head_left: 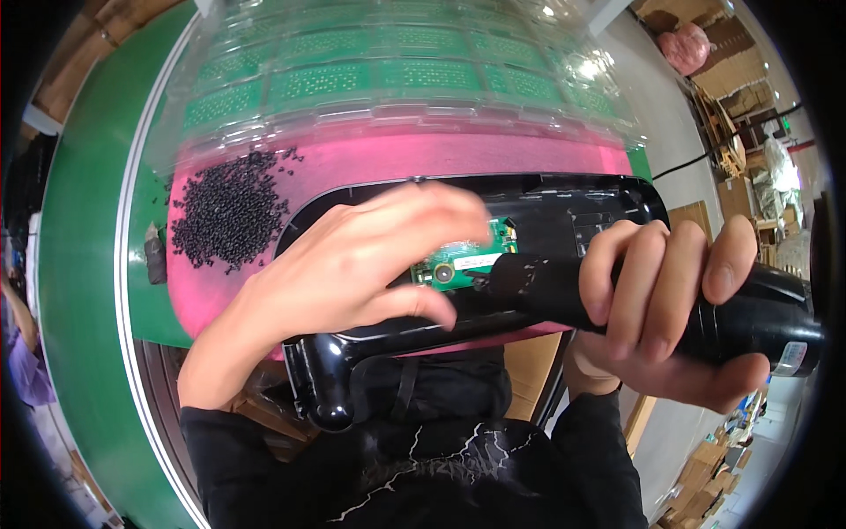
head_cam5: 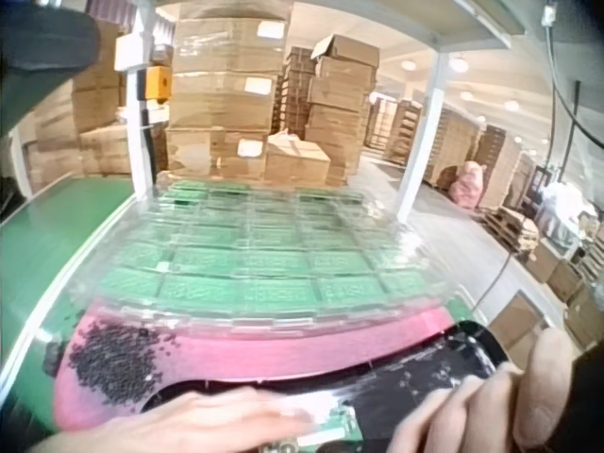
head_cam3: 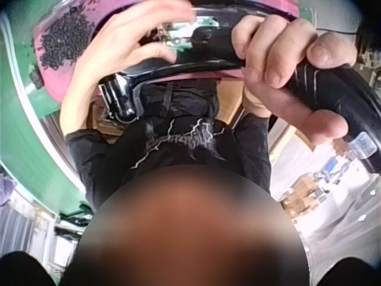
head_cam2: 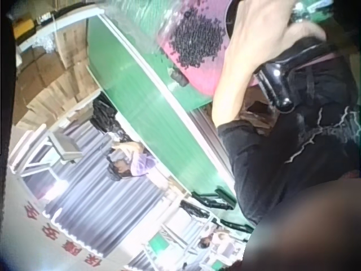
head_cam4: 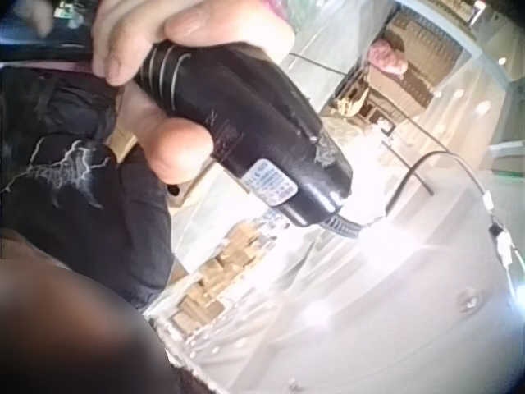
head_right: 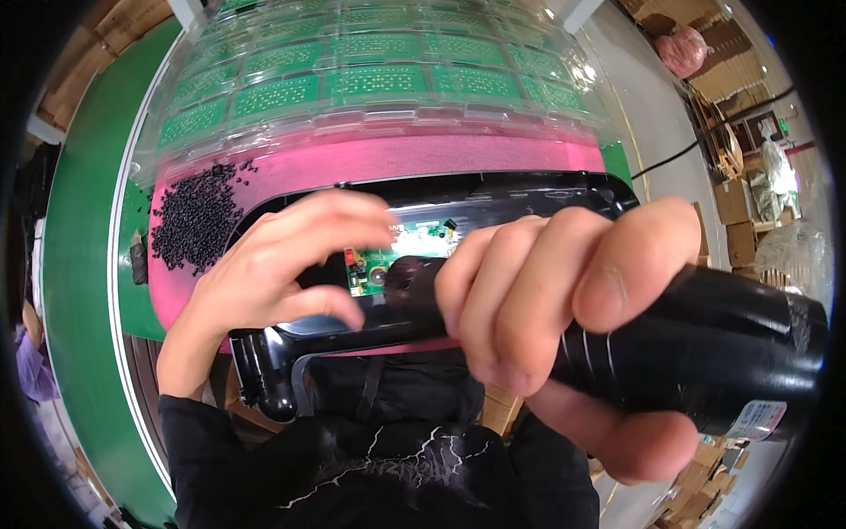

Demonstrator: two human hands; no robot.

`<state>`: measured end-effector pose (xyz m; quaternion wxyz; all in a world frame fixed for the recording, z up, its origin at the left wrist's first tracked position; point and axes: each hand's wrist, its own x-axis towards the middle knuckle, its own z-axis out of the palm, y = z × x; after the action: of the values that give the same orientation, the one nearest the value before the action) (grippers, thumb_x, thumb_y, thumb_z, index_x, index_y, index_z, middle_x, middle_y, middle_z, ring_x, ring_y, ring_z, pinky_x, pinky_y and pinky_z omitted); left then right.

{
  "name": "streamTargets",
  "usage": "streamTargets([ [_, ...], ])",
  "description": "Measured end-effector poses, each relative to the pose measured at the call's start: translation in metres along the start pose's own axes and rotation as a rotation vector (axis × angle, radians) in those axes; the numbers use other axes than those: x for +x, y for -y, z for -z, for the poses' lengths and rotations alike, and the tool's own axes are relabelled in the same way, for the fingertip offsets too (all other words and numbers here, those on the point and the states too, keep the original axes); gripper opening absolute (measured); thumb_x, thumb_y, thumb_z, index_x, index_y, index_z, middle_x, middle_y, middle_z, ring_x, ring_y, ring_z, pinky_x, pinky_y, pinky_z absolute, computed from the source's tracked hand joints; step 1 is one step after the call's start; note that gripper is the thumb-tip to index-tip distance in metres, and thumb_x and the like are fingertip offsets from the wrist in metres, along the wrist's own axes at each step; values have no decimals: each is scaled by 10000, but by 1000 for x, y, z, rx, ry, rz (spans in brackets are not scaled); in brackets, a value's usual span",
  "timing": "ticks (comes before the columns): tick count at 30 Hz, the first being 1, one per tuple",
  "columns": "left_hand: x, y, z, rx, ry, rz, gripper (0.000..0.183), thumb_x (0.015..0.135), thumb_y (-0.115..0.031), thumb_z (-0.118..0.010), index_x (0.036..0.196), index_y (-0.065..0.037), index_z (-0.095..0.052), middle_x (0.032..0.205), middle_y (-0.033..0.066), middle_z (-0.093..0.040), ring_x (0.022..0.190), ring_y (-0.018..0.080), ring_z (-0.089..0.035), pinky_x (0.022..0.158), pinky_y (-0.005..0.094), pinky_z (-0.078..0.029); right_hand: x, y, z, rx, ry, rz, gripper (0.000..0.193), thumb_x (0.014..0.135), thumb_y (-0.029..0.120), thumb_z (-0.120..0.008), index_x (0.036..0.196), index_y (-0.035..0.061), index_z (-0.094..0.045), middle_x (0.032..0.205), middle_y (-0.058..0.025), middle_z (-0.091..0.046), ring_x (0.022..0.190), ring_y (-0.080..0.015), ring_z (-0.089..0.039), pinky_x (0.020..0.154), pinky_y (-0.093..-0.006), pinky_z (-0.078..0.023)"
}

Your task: The recorder is installing circuit boards into plastic housings using a power screwdriver on an assembly line.

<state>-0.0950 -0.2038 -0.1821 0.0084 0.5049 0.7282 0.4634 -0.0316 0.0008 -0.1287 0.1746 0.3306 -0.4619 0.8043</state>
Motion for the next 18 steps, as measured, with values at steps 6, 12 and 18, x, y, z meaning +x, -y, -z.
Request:
streamTargets([
  [6, -6, 17, 5, 109, -168, -161, 778, 682, -427, -828, 1116, -42, -309, 1235, 222, -421, 1067, 316, -435, 973, 442, -361, -10, 9, 24, -430, -164, -226, 536, 804, 533, -644, 983, 70, -440, 601, 9, -495, 436, -105, -426, 486, -275, -390],
  [12, -12, 20, 2, 157, -399, -160, 339, 876, -199, -554, 1013, -67, -274, 1127, 222, -399, 1014, 244, -386, 978, 428, -310, -12, 2, 32, -384, -188, -271, 534, 806, 526, -655, 980, 67, -444, 587, -3, -477, 429, -109, -419, 456, -270, -361],
  [18, -7, 10, 2, 285, -447, -155, 367, 807, -8, -577, 1039, -48, -295, 1103, 212, -419, 974, 250, -408, 927, 393, -360, -12, -3, 27, -419, -197, -296, 524, 807, 525, -664, 949, 75, -438, 589, 5, -478, 443, -106, -431, 449, -263, -355],
])
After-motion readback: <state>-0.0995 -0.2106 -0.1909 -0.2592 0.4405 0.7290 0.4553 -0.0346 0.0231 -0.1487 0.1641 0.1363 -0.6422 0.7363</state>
